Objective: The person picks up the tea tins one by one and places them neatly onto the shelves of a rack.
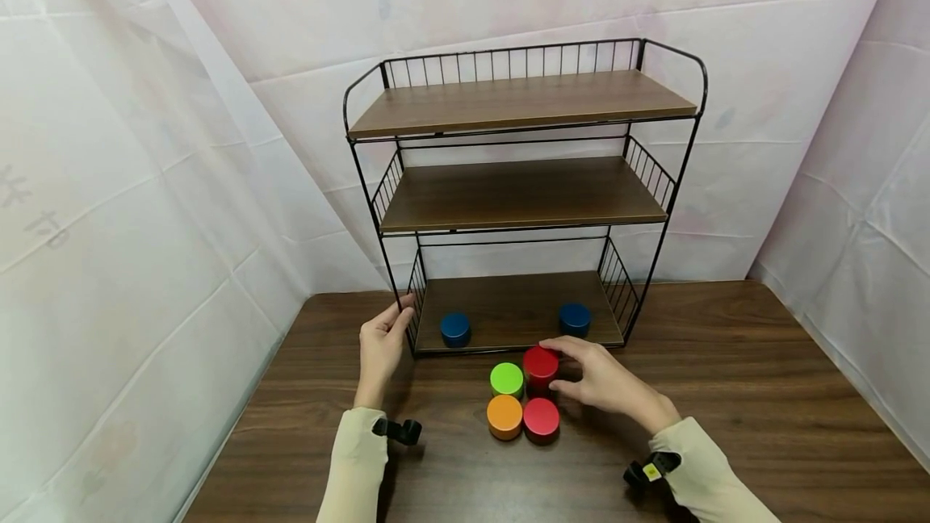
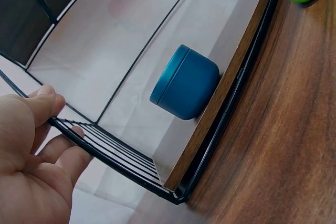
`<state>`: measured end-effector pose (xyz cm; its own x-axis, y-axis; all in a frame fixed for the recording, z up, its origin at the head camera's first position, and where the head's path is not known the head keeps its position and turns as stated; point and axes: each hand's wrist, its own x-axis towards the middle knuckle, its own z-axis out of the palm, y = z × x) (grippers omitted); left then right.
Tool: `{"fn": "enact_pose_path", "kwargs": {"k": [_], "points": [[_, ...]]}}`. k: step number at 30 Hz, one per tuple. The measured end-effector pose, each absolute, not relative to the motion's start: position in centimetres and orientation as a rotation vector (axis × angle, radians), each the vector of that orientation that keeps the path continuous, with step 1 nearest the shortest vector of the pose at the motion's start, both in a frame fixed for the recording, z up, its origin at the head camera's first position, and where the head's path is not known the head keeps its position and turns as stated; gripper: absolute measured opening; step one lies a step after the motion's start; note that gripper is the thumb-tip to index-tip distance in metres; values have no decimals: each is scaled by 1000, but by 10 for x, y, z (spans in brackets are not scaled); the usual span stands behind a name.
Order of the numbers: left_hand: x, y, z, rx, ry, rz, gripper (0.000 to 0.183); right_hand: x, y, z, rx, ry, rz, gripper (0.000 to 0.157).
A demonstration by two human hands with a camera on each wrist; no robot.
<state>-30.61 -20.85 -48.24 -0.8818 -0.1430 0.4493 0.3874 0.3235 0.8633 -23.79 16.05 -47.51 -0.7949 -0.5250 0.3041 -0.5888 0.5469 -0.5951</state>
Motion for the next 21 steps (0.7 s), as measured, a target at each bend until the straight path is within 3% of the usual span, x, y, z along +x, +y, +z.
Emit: {"fn": "enact_pose_path", "kwargs": {"k": [11, 21], "points": [[-303, -208, -480, -214, -2149, -1589, 30, -239, 168, -439, 1014, -2528, 1034, 60], [-285, -200, -453, -235, -2153, -1609, 29, -240, 178, -401, 1082, -2368, 968, 62]]}}
